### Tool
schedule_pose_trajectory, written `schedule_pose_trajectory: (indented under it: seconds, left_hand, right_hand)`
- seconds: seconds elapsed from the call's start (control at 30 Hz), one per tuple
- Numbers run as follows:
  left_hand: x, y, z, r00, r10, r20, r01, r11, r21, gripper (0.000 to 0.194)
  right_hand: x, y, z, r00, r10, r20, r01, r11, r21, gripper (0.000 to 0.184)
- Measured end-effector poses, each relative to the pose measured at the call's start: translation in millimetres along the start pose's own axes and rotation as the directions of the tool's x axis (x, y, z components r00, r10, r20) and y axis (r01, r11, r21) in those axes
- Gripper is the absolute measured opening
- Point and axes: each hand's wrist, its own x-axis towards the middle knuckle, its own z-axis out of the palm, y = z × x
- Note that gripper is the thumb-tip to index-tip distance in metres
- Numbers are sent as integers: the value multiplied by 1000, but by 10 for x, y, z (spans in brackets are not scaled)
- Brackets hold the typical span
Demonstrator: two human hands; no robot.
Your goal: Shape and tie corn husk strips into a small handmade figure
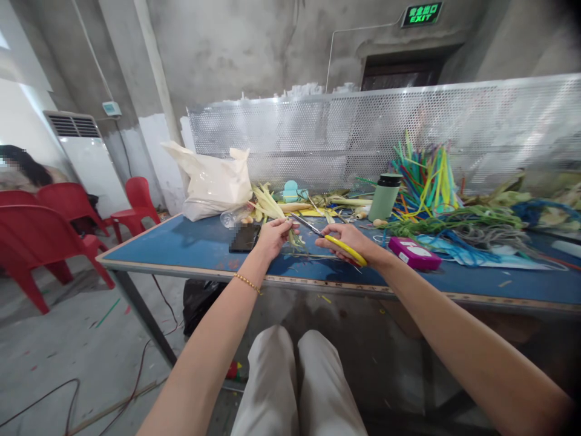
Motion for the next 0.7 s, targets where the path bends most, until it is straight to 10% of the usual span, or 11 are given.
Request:
schedule_pose_trajectory:
  seconds: [0.3, 0.7]
  left_hand:
    - [23, -84, -25, 994, -8, 106, -7, 991, 135, 39]
    - [-47, -99, 40, 977, -7, 215, -62, 948, 311, 61]
  right_hand:
    - [240, -42, -5, 943, -127, -307, 148, 988, 45, 43]
    - [491, -35, 299, 962, -210, -176, 243, 951, 192, 46]
